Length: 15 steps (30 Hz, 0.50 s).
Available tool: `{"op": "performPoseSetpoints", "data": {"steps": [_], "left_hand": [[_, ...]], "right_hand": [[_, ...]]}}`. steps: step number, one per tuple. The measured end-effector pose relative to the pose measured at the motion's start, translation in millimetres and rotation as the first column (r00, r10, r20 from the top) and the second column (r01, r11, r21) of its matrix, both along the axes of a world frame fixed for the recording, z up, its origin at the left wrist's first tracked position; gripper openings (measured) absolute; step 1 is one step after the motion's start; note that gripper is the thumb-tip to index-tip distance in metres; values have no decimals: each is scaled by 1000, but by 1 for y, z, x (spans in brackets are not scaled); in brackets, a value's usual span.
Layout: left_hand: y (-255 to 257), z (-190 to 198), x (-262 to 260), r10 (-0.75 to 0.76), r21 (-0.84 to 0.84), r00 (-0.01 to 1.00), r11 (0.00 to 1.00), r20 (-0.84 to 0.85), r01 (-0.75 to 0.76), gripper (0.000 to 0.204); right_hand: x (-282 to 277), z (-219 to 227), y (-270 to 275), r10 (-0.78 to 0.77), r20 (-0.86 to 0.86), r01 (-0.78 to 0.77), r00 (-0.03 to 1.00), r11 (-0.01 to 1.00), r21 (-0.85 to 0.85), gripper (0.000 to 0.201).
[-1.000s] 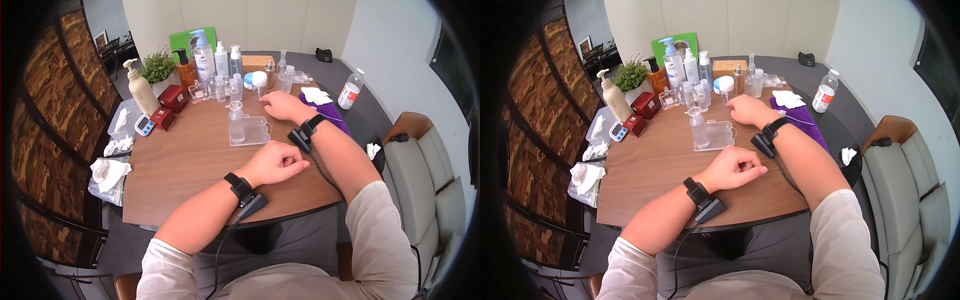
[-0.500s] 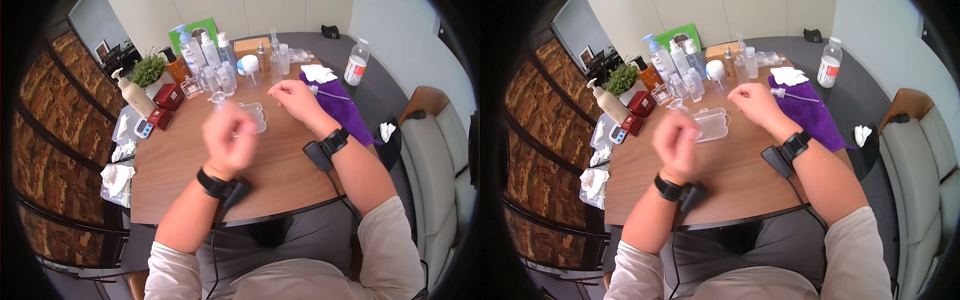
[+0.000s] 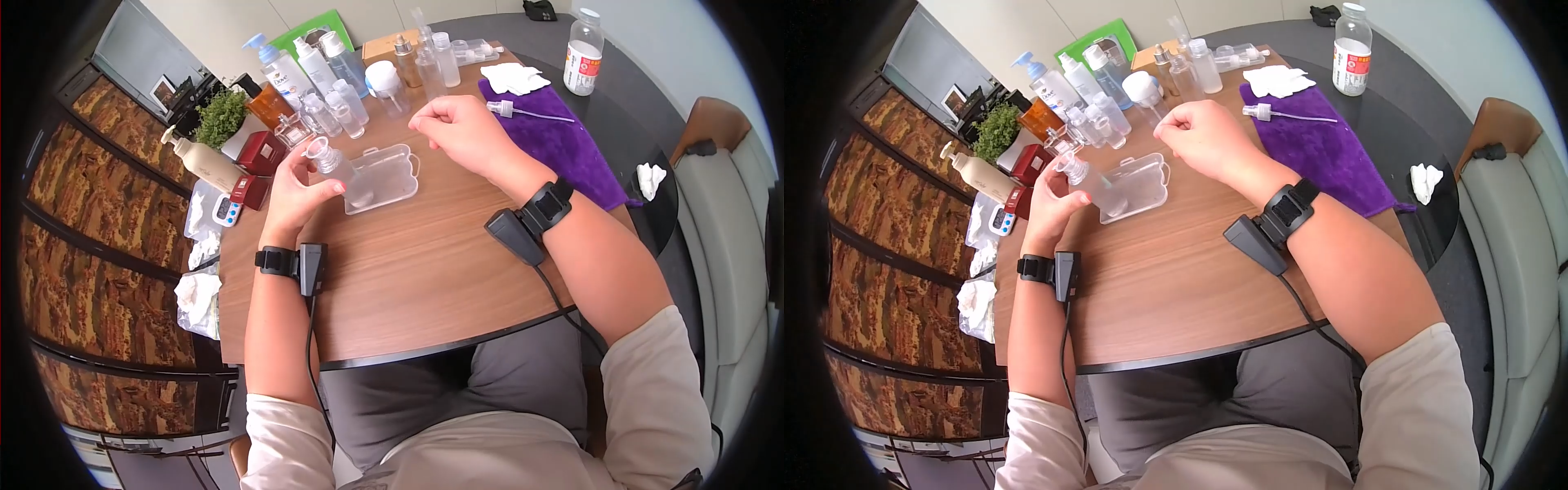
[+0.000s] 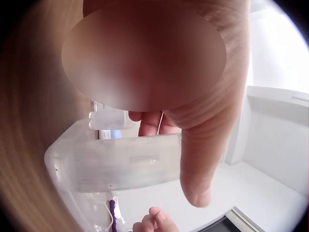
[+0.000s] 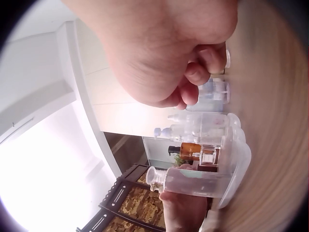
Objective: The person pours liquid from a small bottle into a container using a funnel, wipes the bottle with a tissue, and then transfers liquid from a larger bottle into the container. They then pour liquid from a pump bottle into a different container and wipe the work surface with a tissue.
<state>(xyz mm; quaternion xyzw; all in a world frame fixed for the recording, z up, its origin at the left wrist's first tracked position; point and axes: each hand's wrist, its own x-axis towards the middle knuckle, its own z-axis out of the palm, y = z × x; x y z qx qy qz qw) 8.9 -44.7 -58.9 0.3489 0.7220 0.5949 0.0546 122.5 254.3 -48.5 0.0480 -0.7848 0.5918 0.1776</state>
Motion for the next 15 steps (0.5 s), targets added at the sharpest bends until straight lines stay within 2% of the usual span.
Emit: {"op": "performPoseSetpoints", "data": {"steps": [5,9,11,15], "left_hand": [[10,4,10,24,-16,1000,1000,-12,-25,72],[19,5,15,68,34,998,997,1,-68,63],[24,4,20,96,8,993,995,-74,-96,52],[23,-3,10,146,-92,973,982,-179,-164,52]], "right_hand": [[0,0,-1,2,29,-3,1000,1000,13,25],[-4,-7,0,17,32,-19,999,998,60,25],[-3,-6,1,14,38,-17,999,997,73,25],[1,-3,-3,-1,27,0,1000,998,62,26]]}}
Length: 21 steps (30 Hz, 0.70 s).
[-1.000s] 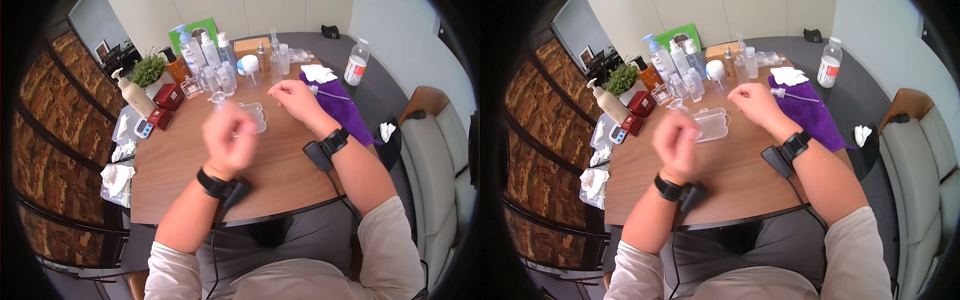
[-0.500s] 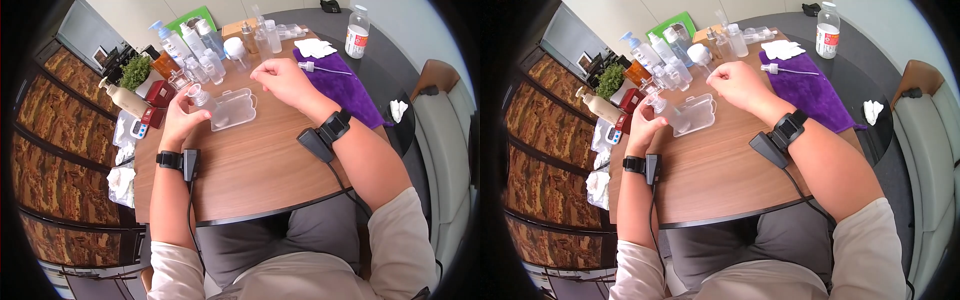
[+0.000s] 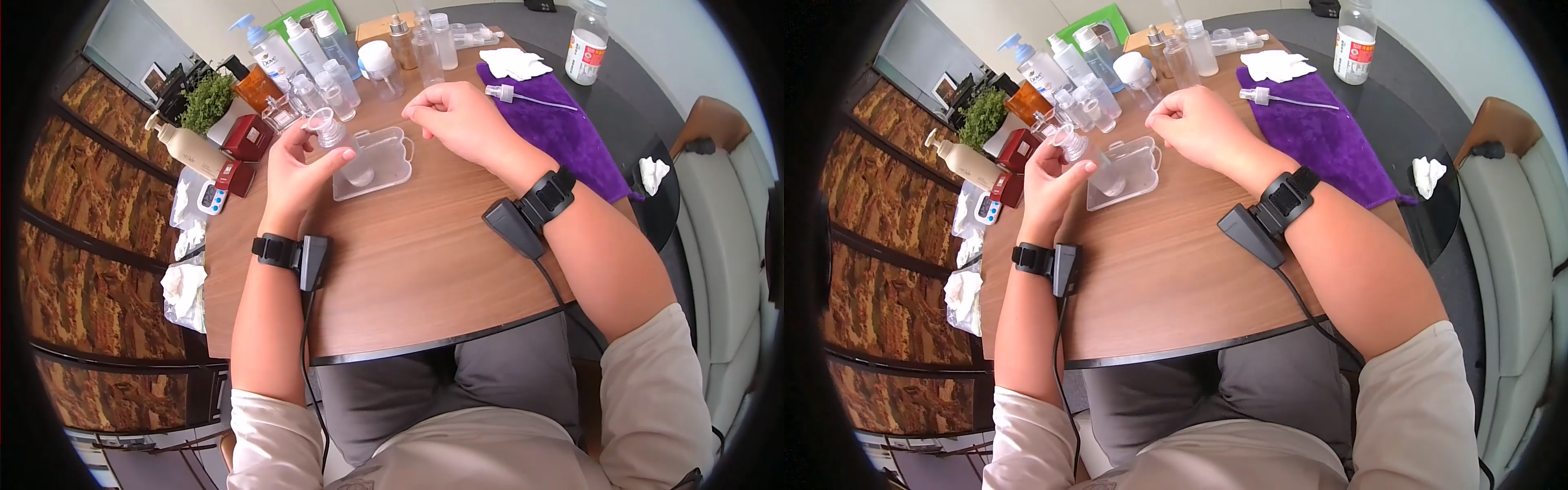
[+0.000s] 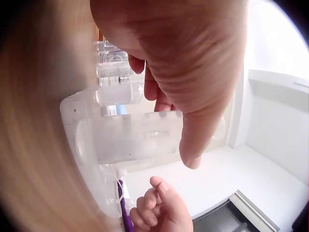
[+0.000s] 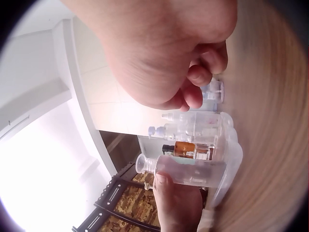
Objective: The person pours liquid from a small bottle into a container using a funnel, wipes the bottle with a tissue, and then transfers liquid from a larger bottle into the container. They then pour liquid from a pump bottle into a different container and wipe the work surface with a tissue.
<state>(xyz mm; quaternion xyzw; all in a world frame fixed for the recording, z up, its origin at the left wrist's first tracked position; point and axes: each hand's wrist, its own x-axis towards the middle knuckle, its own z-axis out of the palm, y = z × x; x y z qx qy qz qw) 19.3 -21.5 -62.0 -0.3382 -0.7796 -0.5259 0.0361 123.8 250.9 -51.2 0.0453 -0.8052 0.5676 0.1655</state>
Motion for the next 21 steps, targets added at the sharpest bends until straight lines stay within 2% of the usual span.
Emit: {"op": "performPoseSetpoints", "data": {"steps": [5,8,11,15,17,18,20,21], "left_hand": [[8,1,6,33,-45,992,998,-124,-39,54],[16,-1,13,68,55,991,997,-118,-62,54],[20,-1,18,65,80,991,995,-114,-56,56],[17,0,18,94,19,988,996,-118,-93,61],[15,-2,15,136,-1,960,990,-244,-140,59],[15,-1,14,139,0,959,990,-248,-143,59],[19,1,17,48,303,994,953,-96,-17,46],[20,8,26,-14,396,1000,918,-12,18,28]], "right_hand": [[-2,-2,-1,5,27,-6,1000,1000,29,25],[1,-3,-4,19,27,-20,999,999,31,24],[1,-2,-4,32,30,-33,999,999,42,24],[-1,-4,-4,49,30,-50,998,998,31,24],[-1,-4,-5,47,21,-47,999,998,34,25],[0,-3,-5,44,15,-44,999,998,35,25],[2,-1,-6,35,17,-35,999,999,30,25],[2,0,-6,23,21,-23,1000,999,26,25]]}}
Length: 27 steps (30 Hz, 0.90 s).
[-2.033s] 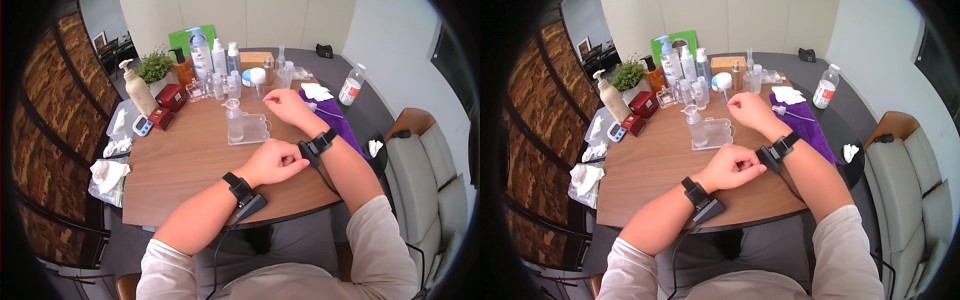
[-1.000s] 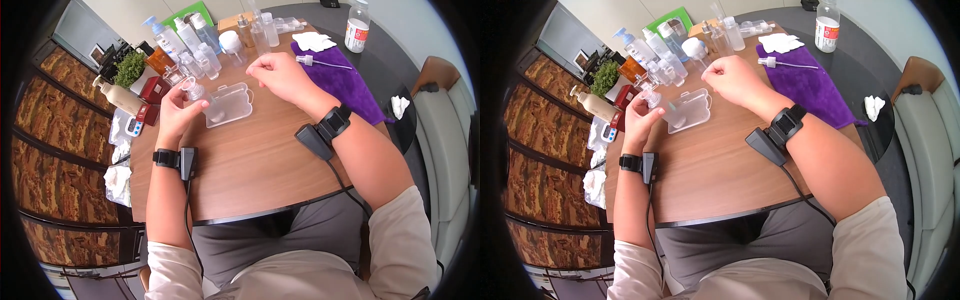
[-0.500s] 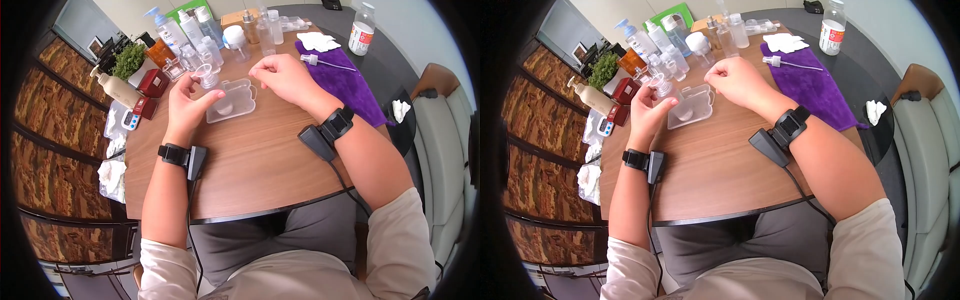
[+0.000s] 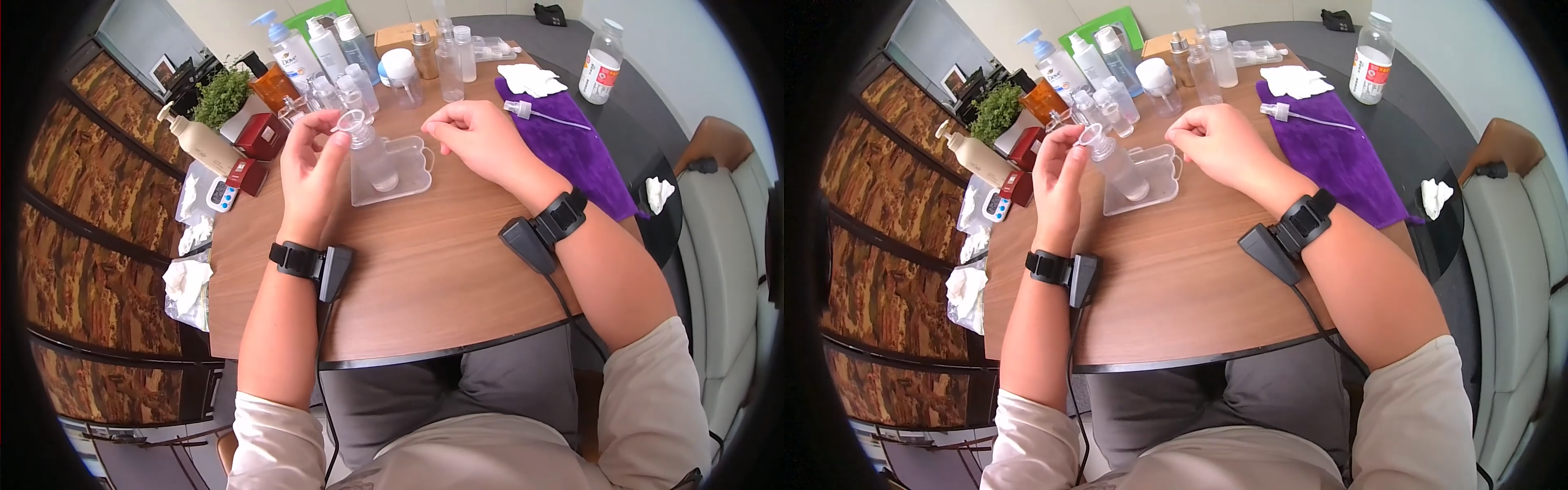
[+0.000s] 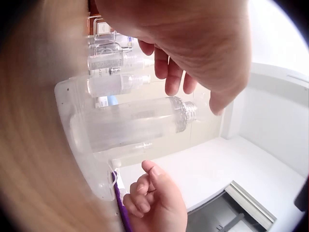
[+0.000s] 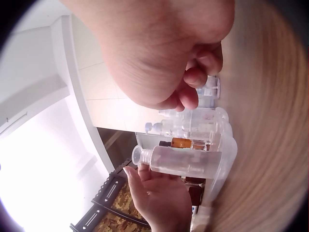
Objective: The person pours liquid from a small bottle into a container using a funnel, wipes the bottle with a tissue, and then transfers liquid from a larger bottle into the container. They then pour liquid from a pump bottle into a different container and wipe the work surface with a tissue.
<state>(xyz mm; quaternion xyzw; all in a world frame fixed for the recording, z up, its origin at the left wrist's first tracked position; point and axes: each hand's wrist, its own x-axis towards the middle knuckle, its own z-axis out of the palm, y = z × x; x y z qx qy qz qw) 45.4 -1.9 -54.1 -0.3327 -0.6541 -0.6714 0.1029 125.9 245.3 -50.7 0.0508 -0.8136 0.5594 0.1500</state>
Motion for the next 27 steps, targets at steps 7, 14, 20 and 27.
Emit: {"op": "performPoseSetpoints", "data": {"steps": [7,14,20,27], "left_hand": [[-8,3,-5,199,-51,902,971,-383,-235,16],[-10,10,-1,259,-154,816,910,-516,-386,11],[-10,11,-1,234,-182,803,904,-548,-388,15],[-8,11,4,243,-163,852,922,-464,-351,16]], "right_hand": [[-1,-3,2,-27,-25,27,999,1000,-12,25],[-5,-6,2,-22,-64,20,998,999,-34,25],[-2,-3,1,-26,-66,24,997,999,-44,25],[-4,-5,2,-25,-90,22,996,999,-40,24]]}}
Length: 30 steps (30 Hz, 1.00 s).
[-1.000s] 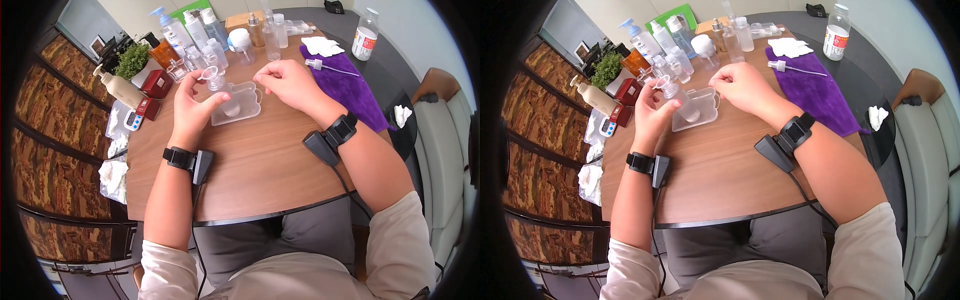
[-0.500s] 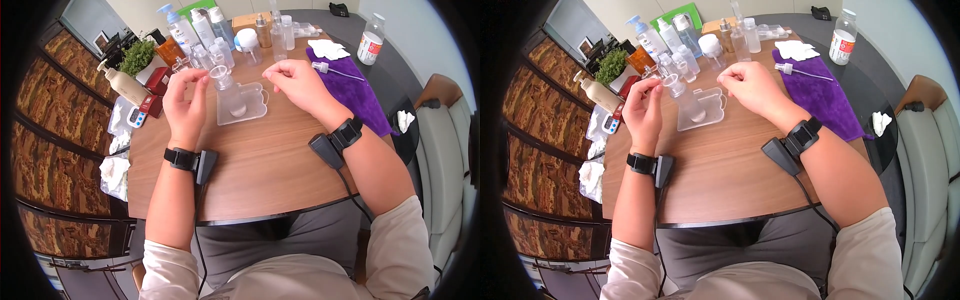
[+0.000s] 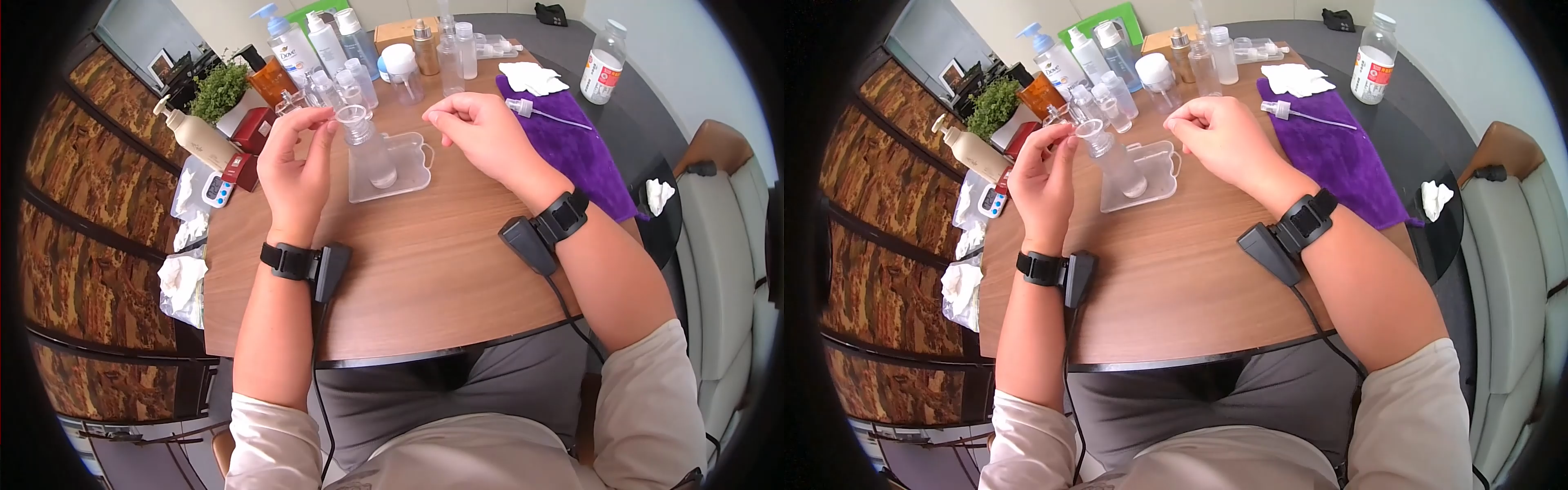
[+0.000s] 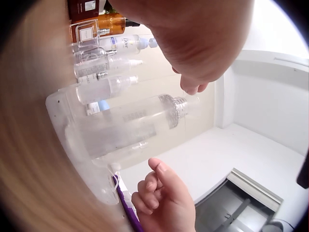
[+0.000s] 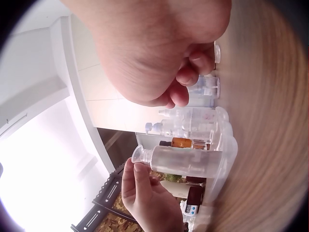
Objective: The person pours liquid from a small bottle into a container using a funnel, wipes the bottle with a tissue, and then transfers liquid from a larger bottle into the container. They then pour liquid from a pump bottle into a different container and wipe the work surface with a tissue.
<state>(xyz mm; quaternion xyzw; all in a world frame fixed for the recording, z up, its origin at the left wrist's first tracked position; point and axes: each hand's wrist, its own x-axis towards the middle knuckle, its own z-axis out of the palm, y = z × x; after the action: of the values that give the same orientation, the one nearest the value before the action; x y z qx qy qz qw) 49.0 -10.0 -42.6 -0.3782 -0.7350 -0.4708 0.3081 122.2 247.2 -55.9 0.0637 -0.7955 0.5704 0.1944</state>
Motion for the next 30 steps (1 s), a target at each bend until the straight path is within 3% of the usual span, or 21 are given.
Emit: {"op": "performPoseSetpoints", "data": {"steps": [8,11,13,20,22,30], "left_hand": [[1,2,3,27,-35,999,999,-45,-28,17],[2,2,1,75,-7,997,997,13,-75,16],[1,-3,-4,11,52,999,999,45,-14,14],[0,2,-1,77,67,997,995,28,-78,12],[4,3,1,4,156,999,988,32,-9,11],[2,1,2,44,109,999,993,-13,-43,10]], "right_hand": [[-1,-1,0,8,-6,-8,1000,1000,-4,25],[-1,-3,0,6,-11,-6,1000,1000,-3,25],[-3,-1,1,5,-15,-5,1000,1000,-4,25],[-1,-2,-1,13,-22,-13,1000,1000,-22,24],[-2,-1,0,16,-20,-16,1000,1000,-21,24],[1,0,-2,14,2,-14,1000,1000,-13,24]]}}
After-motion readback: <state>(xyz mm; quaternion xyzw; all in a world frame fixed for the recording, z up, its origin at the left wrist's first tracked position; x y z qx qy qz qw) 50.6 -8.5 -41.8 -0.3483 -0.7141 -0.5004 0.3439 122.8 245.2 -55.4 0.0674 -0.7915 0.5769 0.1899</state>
